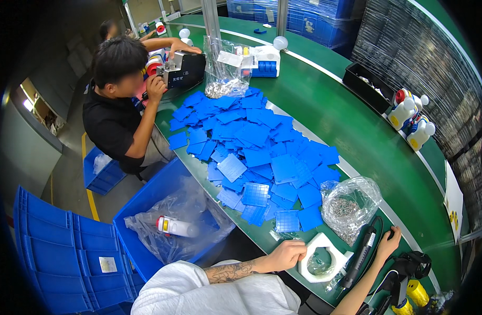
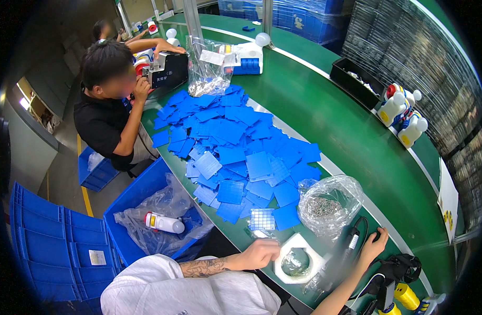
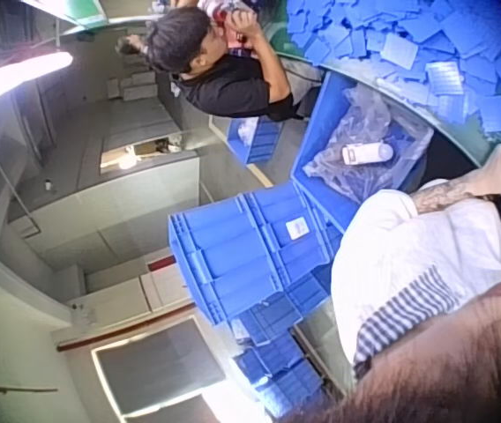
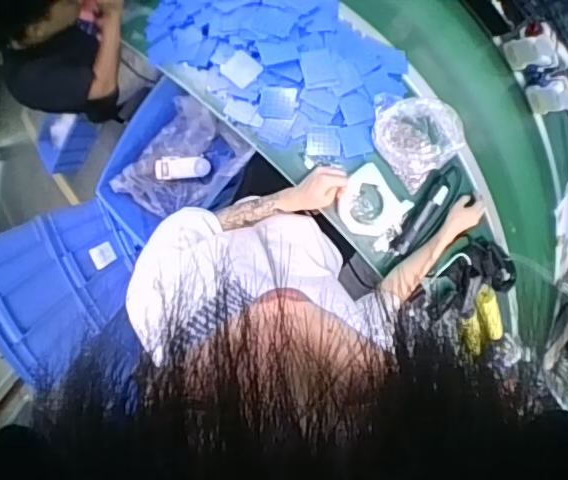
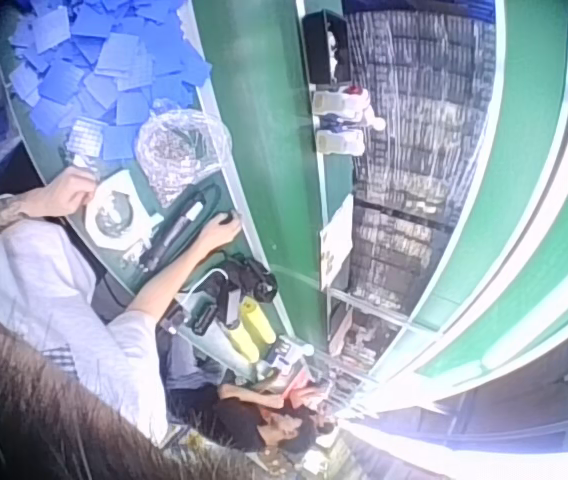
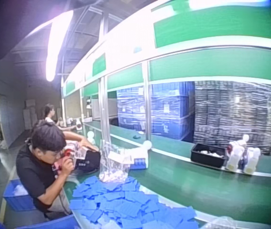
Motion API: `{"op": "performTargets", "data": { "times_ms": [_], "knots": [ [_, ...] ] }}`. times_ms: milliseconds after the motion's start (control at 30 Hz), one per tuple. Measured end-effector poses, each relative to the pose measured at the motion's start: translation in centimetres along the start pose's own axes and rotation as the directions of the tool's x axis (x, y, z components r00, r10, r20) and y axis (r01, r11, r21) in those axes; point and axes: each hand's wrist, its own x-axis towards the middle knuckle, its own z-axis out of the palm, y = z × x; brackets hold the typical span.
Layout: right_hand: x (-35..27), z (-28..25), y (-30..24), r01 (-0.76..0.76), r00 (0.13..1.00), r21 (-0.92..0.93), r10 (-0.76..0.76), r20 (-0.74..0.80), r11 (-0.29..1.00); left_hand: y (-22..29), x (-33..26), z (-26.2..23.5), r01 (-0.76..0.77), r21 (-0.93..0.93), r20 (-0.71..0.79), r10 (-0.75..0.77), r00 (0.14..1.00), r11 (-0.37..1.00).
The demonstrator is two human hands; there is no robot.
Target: The person fastens screws into a toy using an electric screwdriver, places the toy on the conveyor line, and later picks up and turns another toy by hand.
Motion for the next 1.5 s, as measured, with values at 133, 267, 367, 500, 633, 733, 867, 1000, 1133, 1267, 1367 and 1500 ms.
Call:
{"op": "performTargets", "data": {
  "times_ms": [133, 267, 367, 500, 633, 733, 867, 1000, 1133, 1267, 1367, 1500],
  "knots": [
    [0.0, 0.04, 0.09, 0.0, 1.0, 0.008, 0.001, -0.007, 1.0, 0.5, 0.22, -0.18, 0.024, -0.019, 0.011, -0.024, 1.0, 1.0],
    [-0.03, 0.07, 0.15, 0.006, 1.0, 0.005, -0.006, -0.012, 1.0, 0.53, 0.24, -0.24, 0.018, -0.015, 0.014, -0.018, 1.0, 1.0],
    [-0.03, 0.08, 0.04, 0.011, 1.0, 0.01, -0.011, -0.01, 1.0, 0.61, 0.27, -0.29, 0.029, -0.017, 0.019, -0.029, 0.999, 0.999],
    [-0.04, 0.14, 0.21, 0.016, 1.0, 0.018, -0.016, -0.007, 1.0, 0.59, 0.24, -0.27, 0.032, -0.016, 0.022, -0.032, 0.999, 0.999],
    [-0.06, 0.17, 0.37, 0.015, 1.0, 0.014, -0.015, -0.015, 1.0, 0.47, 0.18, -0.14, 0.032, -0.013, 0.017, -0.032, 0.999, 0.999],
    [-0.03, 0.04, 0.2, 0.025, 1.0, 0.021, -0.025, -0.018, 0.999, 0.43, 0.11, -0.08, 0.032, -0.01, 0.012, -0.032, 0.999, 0.999],
    [0.05, -0.1, 0.1, 0.006, 1.0, 0.02, -0.005, -0.016, 1.0, 0.27, 0.09, 0.07, 0.017, -0.009, 0.013, -0.017, 1.0, 1.0],
    [0.13, -0.02, -0.08, 0.007, 1.0, 0.017, -0.007, -0.015, 1.0, 0.26, 0.07, 0.0, 0.027, 0.003, 0.007, -0.027, 1.0, 1.0],
    [0.19, 0.61, 0.62, 0.016, 0.999, 0.015, -0.015, -0.036, 1.0, 0.32, 0.0, -0.07, 0.017, 0.003, -0.016, -0.017, 1.0, 1.0],
    [0.0, 0.44, 0.76, 0.012, 1.0, 0.033, -0.011, -0.029, 0.999, 0.37, -0.05, 0.05, -0.002, 0.018, -0.048, 0.003, 0.999, 1.0],
    [0.03, 0.24, 0.56, 0.0, 1.0, 0.033, 0.001, -0.03, 0.999, 0.25, -0.14, 0.14, -0.001, 0.006, -0.05, 0.001, 0.999, 1.0],
    [0.12, 0.5, 0.81, 0.008, 1.0, 0.046, -0.007, -0.018, 0.999, 0.37, -0.18, 0.11, 0.007, 0.014, -0.05, -0.006, 0.999, 1.0]
  ]
}}
